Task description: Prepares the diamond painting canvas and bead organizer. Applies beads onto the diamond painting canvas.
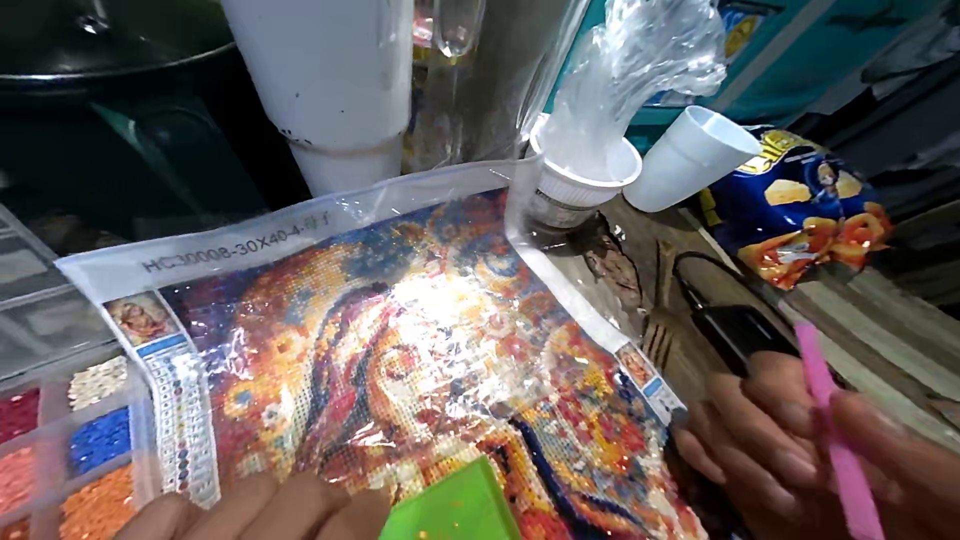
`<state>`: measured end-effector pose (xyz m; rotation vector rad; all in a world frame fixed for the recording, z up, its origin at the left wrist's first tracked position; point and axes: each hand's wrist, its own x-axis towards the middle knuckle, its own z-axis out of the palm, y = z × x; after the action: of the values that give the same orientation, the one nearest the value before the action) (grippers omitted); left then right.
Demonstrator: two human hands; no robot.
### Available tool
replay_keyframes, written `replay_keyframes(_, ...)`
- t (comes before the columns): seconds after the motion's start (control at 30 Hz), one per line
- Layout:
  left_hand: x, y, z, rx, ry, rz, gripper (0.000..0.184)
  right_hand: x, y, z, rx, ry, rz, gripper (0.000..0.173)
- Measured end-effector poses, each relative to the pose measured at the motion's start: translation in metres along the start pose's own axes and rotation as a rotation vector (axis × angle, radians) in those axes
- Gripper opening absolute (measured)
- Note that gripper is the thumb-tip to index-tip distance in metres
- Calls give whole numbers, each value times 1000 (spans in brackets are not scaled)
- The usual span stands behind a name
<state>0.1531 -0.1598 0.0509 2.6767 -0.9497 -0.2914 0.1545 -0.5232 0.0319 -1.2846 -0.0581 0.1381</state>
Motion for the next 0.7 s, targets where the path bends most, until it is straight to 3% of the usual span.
replay_keyframes(0.1,2,-2,3,-9,25,3,59,7,-12,14,-205,-68,-76,12)
replay_keyframes(0.2,3,-3,9,-38,69,-6,59,26,-26,32,-453,-317,-259,8)
replay_keyframes(0.37,4,-8,13,-108,125,2,55,63,8,66,-519,-667,-412,13)
replay_keyframes(0.7,5,-9,17,-115,131,1,51,59,26,67,-711,-725,-473,16)
